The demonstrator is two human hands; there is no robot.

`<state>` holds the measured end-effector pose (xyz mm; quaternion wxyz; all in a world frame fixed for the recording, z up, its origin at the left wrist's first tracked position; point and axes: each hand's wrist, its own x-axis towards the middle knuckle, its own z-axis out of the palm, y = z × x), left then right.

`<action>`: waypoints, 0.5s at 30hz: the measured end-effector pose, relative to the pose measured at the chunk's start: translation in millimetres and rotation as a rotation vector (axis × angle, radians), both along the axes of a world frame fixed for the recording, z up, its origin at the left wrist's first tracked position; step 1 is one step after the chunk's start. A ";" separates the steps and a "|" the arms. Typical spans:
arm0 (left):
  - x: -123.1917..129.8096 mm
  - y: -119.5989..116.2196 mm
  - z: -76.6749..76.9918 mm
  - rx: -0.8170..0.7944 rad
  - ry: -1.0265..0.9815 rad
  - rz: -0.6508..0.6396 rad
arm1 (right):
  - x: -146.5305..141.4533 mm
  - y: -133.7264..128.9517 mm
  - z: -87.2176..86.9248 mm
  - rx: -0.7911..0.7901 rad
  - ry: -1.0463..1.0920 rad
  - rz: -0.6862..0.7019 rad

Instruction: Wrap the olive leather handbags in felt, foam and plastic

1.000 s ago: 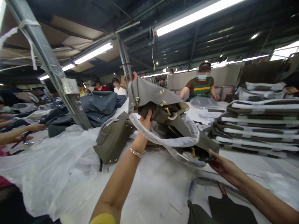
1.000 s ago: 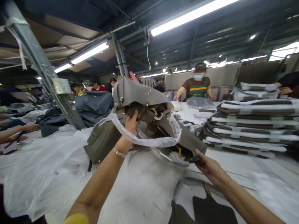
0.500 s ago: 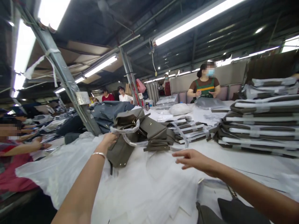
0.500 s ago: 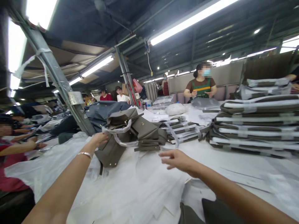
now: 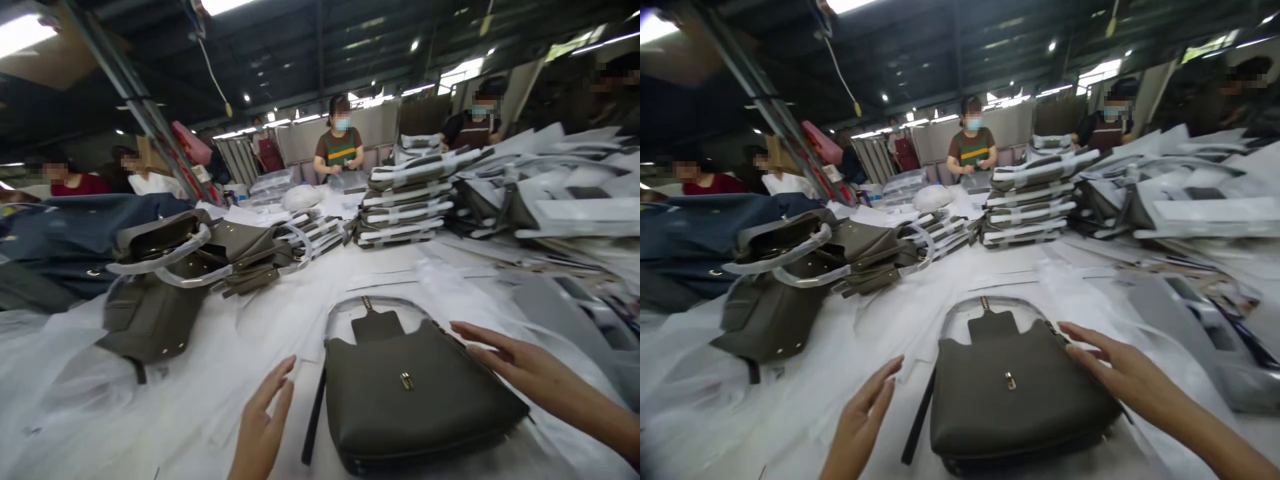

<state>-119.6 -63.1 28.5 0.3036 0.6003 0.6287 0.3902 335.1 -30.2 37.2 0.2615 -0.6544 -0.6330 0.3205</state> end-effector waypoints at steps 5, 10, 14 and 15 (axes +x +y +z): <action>81.0 -21.8 -39.4 -0.074 -0.261 0.006 | -2.8 -56.4 -33.9 0.088 -0.016 0.001; 112.7 -19.9 -33.5 -0.060 -0.379 0.100 | -24.3 -66.2 -35.1 0.134 0.054 -0.082; 117.2 -8.6 -33.9 0.014 -0.476 0.084 | -27.3 -68.8 -37.8 0.183 0.080 -0.180; 116.5 -1.9 -36.9 0.004 -0.498 0.083 | -23.7 -69.5 -43.0 0.204 0.070 -0.191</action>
